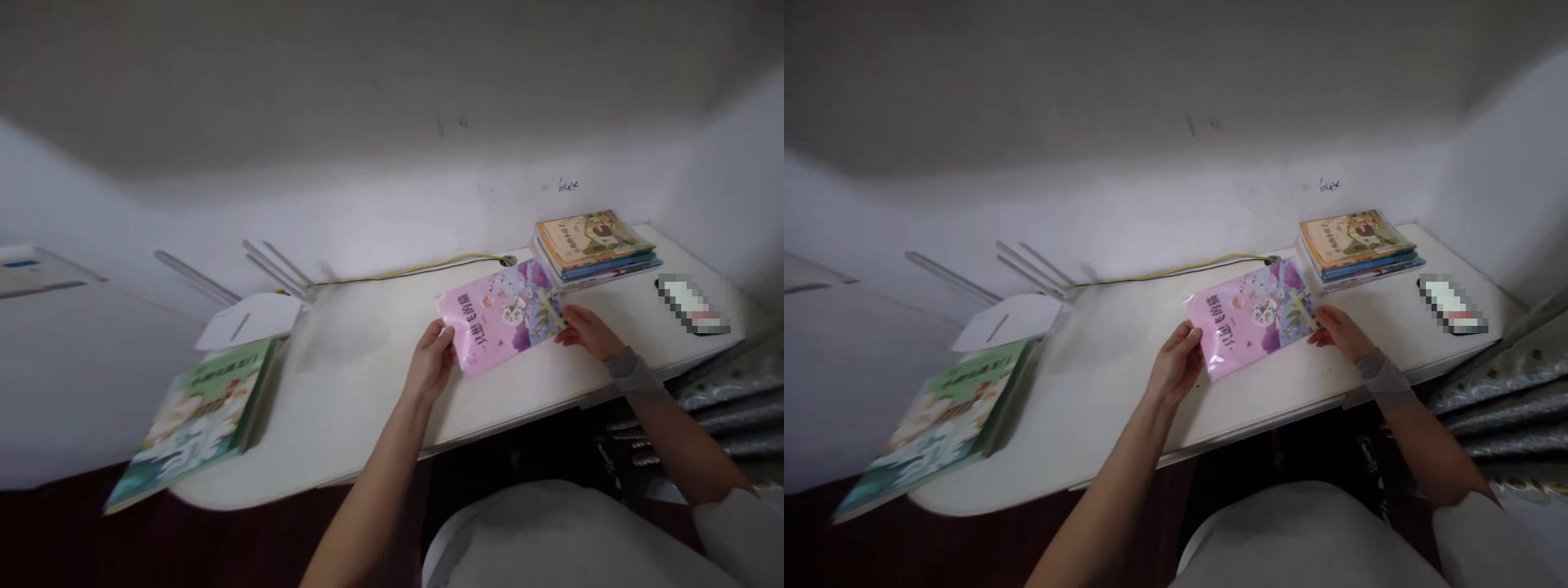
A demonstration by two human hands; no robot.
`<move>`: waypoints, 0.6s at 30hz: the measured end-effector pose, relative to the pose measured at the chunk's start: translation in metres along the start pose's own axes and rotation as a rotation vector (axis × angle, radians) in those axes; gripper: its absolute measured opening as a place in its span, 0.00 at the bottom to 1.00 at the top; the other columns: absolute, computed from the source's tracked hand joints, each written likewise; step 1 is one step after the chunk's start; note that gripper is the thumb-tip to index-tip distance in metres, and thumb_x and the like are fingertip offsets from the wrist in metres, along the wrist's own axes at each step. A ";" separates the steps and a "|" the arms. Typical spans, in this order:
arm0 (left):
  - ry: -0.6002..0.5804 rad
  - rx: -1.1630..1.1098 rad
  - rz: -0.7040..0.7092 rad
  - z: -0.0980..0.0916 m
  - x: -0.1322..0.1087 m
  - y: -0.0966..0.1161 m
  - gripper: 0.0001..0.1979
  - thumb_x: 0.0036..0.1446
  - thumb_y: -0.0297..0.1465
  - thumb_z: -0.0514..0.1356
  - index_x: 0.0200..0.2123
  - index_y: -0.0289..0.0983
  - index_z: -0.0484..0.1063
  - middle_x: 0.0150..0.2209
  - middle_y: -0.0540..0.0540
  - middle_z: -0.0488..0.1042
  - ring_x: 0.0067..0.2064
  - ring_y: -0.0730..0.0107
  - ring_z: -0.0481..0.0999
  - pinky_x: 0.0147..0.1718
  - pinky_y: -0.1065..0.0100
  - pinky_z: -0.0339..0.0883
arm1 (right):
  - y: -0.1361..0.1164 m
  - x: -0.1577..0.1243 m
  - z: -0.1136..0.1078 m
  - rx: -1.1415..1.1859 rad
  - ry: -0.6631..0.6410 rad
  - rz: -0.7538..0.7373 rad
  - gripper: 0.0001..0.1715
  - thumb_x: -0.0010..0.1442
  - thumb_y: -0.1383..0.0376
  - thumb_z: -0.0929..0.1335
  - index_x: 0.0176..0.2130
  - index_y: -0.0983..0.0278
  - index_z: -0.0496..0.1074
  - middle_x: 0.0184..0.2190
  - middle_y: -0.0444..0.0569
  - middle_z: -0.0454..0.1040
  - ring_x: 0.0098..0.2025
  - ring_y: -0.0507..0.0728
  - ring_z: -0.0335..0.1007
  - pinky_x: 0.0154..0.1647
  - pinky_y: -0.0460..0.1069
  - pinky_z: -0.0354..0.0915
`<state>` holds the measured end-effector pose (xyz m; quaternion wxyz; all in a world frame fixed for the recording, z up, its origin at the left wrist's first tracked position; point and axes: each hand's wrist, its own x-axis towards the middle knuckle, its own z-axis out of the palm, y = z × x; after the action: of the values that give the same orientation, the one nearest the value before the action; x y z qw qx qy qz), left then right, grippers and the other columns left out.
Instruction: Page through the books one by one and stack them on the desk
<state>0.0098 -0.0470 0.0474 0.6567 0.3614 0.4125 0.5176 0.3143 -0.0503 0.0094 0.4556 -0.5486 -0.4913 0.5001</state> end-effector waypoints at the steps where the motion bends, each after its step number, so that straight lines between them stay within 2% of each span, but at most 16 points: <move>1: -0.017 -0.014 0.008 0.008 0.013 0.000 0.15 0.45 0.36 0.69 0.34 0.38 0.69 0.27 0.53 0.74 0.25 0.76 0.71 0.25 0.73 0.65 | -0.003 -0.003 -0.010 0.064 0.001 0.009 0.19 0.55 0.47 0.66 0.37 0.59 0.67 0.28 0.46 0.76 0.27 0.55 0.73 0.25 0.48 0.67; 4: -0.082 -0.022 -0.003 0.048 0.057 0.000 0.09 0.51 0.32 0.65 0.36 0.38 0.70 0.28 0.51 0.74 0.25 0.76 0.71 0.27 0.72 0.67 | -0.017 0.006 -0.044 0.115 0.135 -0.044 0.16 0.56 0.49 0.67 0.33 0.59 0.67 0.28 0.47 0.75 0.23 0.52 0.69 0.22 0.47 0.64; 6: -0.122 0.023 -0.024 0.084 0.089 0.001 0.05 0.55 0.30 0.62 0.35 0.37 0.70 0.27 0.51 0.73 0.24 0.77 0.70 0.27 0.72 0.68 | -0.031 0.025 -0.069 0.152 0.317 -0.051 0.12 0.58 0.54 0.67 0.32 0.60 0.67 0.27 0.48 0.74 0.21 0.51 0.66 0.21 0.47 0.62; 8: -0.144 0.109 -0.039 0.123 0.118 0.000 0.03 0.59 0.29 0.58 0.34 0.36 0.69 0.25 0.50 0.72 0.24 0.78 0.70 0.27 0.74 0.69 | -0.046 0.049 -0.095 0.146 0.503 0.051 0.08 0.62 0.60 0.65 0.35 0.62 0.69 0.29 0.49 0.74 0.26 0.52 0.69 0.24 0.46 0.65; 10: -0.158 0.154 -0.034 0.159 0.142 -0.003 0.03 0.59 0.26 0.56 0.34 0.34 0.69 0.26 0.49 0.73 0.26 0.79 0.72 0.30 0.75 0.70 | -0.058 0.072 -0.120 0.143 0.566 0.112 0.10 0.65 0.62 0.63 0.41 0.65 0.70 0.35 0.53 0.75 0.34 0.54 0.72 0.31 0.48 0.69; 12: -0.165 0.224 -0.027 0.188 0.159 -0.011 0.05 0.57 0.22 0.56 0.36 0.33 0.69 0.28 0.48 0.74 0.28 0.78 0.74 0.33 0.74 0.71 | -0.066 0.089 -0.143 0.139 0.596 0.175 0.16 0.65 0.60 0.65 0.49 0.66 0.69 0.45 0.54 0.72 0.43 0.56 0.71 0.41 0.53 0.71; 15: -0.153 0.361 0.003 0.211 0.174 -0.028 0.15 0.52 0.18 0.57 0.44 0.31 0.68 0.33 0.45 0.77 0.32 0.73 0.77 0.36 0.70 0.72 | -0.073 0.109 -0.167 0.124 0.615 0.269 0.21 0.64 0.57 0.66 0.54 0.64 0.67 0.52 0.52 0.69 0.48 0.58 0.69 0.47 0.58 0.69; 18: -0.133 0.516 0.066 0.214 0.182 -0.040 0.24 0.47 0.17 0.59 0.49 0.34 0.66 0.42 0.42 0.77 0.42 0.67 0.77 0.43 0.66 0.71 | -0.074 0.124 -0.180 0.099 0.624 0.320 0.21 0.64 0.58 0.66 0.53 0.64 0.67 0.52 0.52 0.69 0.48 0.58 0.69 0.47 0.58 0.69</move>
<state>0.2439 0.1131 0.0664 0.5512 0.5633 0.4748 0.3917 0.4893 0.0795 0.0854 0.5256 -0.7222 -0.2113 0.3968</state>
